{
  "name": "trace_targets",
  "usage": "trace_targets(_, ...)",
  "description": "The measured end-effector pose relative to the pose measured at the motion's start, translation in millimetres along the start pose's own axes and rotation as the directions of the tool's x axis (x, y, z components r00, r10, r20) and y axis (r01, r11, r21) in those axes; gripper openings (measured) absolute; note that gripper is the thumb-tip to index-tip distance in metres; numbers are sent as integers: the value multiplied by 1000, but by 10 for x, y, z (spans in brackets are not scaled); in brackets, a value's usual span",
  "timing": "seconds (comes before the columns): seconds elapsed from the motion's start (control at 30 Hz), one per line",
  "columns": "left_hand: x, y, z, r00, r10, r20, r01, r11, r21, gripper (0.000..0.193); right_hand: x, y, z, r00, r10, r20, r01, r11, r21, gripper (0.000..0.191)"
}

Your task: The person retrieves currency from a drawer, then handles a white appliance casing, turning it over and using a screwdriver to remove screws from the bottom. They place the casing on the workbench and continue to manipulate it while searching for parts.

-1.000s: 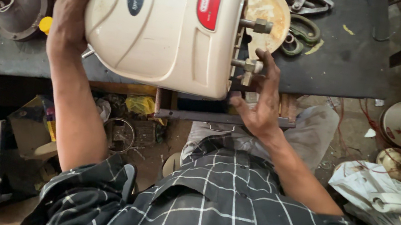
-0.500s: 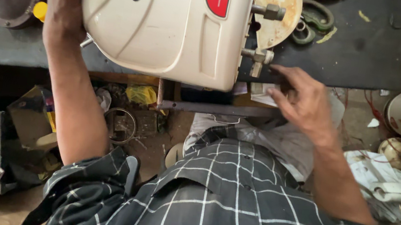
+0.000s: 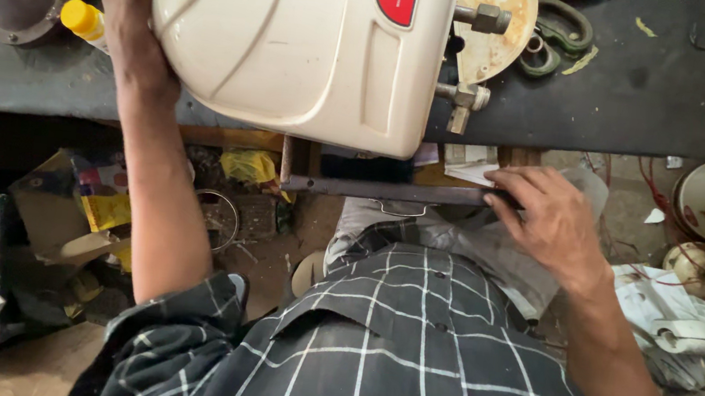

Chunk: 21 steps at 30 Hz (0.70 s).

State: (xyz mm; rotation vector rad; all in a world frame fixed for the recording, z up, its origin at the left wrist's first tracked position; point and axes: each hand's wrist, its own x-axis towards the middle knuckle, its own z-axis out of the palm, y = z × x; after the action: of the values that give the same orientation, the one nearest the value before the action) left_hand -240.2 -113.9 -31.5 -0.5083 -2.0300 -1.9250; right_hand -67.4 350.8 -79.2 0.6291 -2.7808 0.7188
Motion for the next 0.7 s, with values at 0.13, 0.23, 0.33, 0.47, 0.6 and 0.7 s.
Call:
trace_targets(0.13, -40, -4, 30, 1000, -16, -10, 15, 997, -80, 59, 82, -33, -49, 981, 193, 20, -194, 960, 201, 40)
trace_targets(0.23, 8, 17, -1, 995, -84, 45, 92, 976, -198, 64, 209, -50, 33, 933, 341, 119, -341, 725, 599, 58)
trace_targets(0.33, 58, 89, -60, 975, -156, 158, 191, 952, -240, 66, 334, -92, 255, 922, 325, 209, -324, 356, 877, 75)
trace_targets(0.47, 234, 209, -48, 949, -272, 158, 297, 941, -162, 60, 417, -234, 578, 924, 277, 264, -277, 9, 961, 77)
trace_targets(0.6, 337, 421, -33, 979, -150, 140, 66, 877, 476, 65, 437, -364, 713, 904, 286, 318, -253, -242, 937, 66)
trace_targets(0.7, 444, 485, 54, 976, -143, 162, -20, 687, 726, 70, 447, -403, 711, 925, 259, 278, -163, -391, 906, 57)
